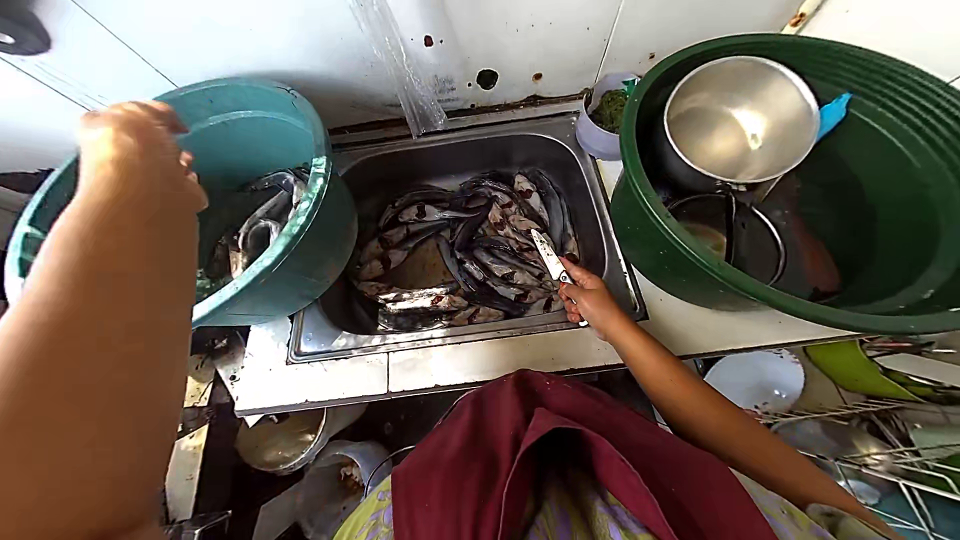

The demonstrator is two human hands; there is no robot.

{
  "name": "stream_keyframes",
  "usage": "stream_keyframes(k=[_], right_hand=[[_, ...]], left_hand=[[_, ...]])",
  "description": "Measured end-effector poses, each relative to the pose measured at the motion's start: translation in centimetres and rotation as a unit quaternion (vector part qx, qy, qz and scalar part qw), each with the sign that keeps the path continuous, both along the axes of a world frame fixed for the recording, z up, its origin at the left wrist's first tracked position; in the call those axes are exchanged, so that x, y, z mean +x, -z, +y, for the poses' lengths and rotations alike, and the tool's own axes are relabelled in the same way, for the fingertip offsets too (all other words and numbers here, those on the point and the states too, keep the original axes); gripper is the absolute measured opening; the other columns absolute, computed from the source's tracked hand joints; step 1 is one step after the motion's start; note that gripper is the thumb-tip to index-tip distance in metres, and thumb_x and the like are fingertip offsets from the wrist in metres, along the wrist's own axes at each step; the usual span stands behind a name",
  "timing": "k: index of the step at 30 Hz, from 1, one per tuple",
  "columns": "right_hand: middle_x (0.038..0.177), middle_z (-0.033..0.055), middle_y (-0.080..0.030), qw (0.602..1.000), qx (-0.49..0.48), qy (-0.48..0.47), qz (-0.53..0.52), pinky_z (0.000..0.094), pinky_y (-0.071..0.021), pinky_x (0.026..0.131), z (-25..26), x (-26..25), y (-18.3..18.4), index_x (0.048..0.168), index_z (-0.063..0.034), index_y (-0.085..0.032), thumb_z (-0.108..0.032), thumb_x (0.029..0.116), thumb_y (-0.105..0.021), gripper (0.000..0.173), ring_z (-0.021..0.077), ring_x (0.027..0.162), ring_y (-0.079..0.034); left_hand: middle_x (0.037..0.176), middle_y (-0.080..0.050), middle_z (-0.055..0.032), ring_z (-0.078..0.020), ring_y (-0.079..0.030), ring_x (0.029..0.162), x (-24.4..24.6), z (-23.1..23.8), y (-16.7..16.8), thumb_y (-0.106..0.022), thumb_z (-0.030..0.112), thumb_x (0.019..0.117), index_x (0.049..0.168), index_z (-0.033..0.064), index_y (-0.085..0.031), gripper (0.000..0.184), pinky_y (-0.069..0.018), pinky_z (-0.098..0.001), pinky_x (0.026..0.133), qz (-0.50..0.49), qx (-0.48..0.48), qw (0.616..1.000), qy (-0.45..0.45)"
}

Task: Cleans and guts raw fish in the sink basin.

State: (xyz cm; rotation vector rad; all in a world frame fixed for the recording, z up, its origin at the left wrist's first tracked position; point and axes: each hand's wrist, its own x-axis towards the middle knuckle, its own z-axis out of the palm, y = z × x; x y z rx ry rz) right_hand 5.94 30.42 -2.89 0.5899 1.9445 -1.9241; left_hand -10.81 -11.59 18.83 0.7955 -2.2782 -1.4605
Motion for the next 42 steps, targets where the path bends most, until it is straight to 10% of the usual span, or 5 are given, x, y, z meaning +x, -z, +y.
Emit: stream_keyframes(k=[5, 16, 29, 38, 42], right_hand=[[0.079, 0.0037, -0.05, 1.0, 0.021, 0.002, -0.004, 0.0236, -0.0395, 0.048, -0.2, -0.1, 0.1, 0.162, -0.0179, -0.032, -0.009, 0.1101, -0.042, 0.053, 0.0085, 0.052, -0.043], [0.08, 0.0058, -0.051, 0.997, 0.08, 0.008, -0.02, 0.028, -0.0433, 0.051, -0.9, -0.1, 0.3, 0.163, -0.0191, -0.031, -0.01, 0.1099, -0.042, 0.055, 0.0117, 0.053, -0.045], [0.08, 0.0066, -0.051, 0.995, 0.089, 0.018, -0.034, 0.0289, -0.0427, 0.049, -0.9, -0.3, 0.6, 0.163, -0.024, -0.031, -0.011, 0.1102, -0.043, 0.055, 0.0126, 0.052, -0.044], [0.081, 0.0064, -0.051, 0.996, 0.077, 0.013, -0.037, 0.0282, -0.0424, 0.05, -0.9, -0.3, 0.0, 0.163, -0.0218, -0.031, -0.01, 0.11, -0.043, 0.055, 0.012, 0.053, -0.044], [0.083, 0.0065, -0.052, 0.995, 0.088, 0.0, -0.039, 0.0291, -0.0432, 0.05, -0.6, -0.3, 0.2, 0.163, -0.0234, -0.031, -0.01, 0.1096, -0.043, 0.056, 0.0126, 0.054, -0.045]], left_hand=[[0.147, -0.047, -0.0278, -0.0364, -0.045, 0.139, 0.4, 10.2, -0.3, -0.057, 0.009, 0.0912, 0.143, -0.0012, -0.049, 0.054, -0.0377, -0.0498, 0.114, 0.039, -0.305, 0.909, 0.283], [0.13, -0.064, -0.0246, -0.0461, -0.061, 0.121, 5.8, 19.6, 27.5, -0.056, 0.022, 0.1021, 0.143, 0.012, -0.057, 0.042, -0.0461, -0.0699, 0.098, -0.364, -0.286, 0.659, 0.593], [0.124, -0.066, -0.0262, -0.0456, -0.061, 0.121, 5.4, 19.6, 29.7, -0.048, 0.058, 0.1028, 0.123, 0.0044, -0.069, 0.06, -0.047, -0.0683, 0.098, -0.403, -0.362, 0.652, 0.531], [0.11, -0.062, -0.0273, -0.0418, -0.06, 0.105, 4.6, 17.1, 31.9, -0.064, 0.02, 0.0968, 0.111, -0.0013, -0.059, 0.026, -0.0482, -0.0633, 0.087, -0.325, -0.019, 0.86, 0.393], [0.116, -0.059, -0.0223, -0.0312, -0.061, 0.092, 5.1, 17.1, 30.4, -0.064, -0.003, 0.0858, 0.141, 0.0098, -0.04, 0.061, -0.0539, -0.0502, 0.073, -0.279, 0.22, 0.908, 0.224]])
